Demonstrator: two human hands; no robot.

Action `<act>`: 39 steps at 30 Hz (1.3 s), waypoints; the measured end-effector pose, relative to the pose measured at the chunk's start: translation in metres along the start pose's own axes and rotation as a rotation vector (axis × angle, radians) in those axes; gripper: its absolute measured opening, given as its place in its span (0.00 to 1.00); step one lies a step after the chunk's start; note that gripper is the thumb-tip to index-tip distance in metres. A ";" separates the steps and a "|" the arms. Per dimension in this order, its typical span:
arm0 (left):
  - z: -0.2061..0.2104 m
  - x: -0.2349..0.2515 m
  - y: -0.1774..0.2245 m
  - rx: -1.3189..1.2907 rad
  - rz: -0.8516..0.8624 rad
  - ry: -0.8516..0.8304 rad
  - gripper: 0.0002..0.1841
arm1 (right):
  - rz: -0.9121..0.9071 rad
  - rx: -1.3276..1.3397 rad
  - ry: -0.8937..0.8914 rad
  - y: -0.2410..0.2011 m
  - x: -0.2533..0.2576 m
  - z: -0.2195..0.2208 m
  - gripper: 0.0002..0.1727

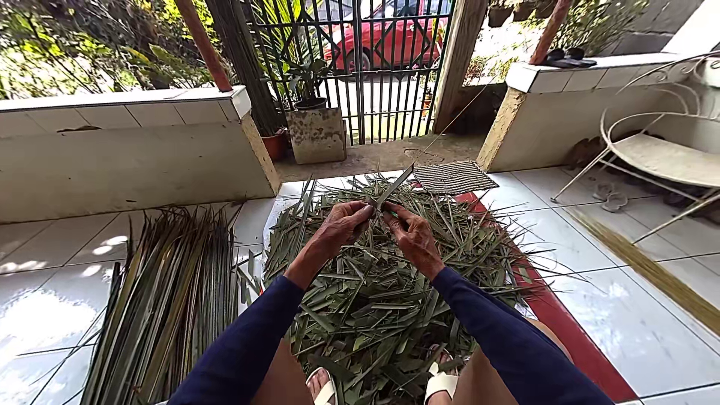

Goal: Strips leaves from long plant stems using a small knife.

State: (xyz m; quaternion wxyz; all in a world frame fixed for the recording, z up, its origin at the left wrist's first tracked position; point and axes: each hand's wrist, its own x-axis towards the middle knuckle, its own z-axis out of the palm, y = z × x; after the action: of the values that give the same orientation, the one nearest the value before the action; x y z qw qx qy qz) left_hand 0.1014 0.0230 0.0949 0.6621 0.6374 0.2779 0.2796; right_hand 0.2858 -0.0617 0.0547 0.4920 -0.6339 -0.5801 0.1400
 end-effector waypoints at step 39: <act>-0.018 -0.016 0.007 -0.255 -0.249 -0.244 0.17 | -0.083 0.083 -0.099 -0.004 0.000 0.004 0.20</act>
State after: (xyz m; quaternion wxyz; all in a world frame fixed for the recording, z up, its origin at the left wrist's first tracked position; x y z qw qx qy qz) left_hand 0.0771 0.0243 0.1018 0.7954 0.5384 0.2348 0.1493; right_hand 0.2804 -0.0602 0.0555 0.4937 -0.5809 -0.6231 0.1746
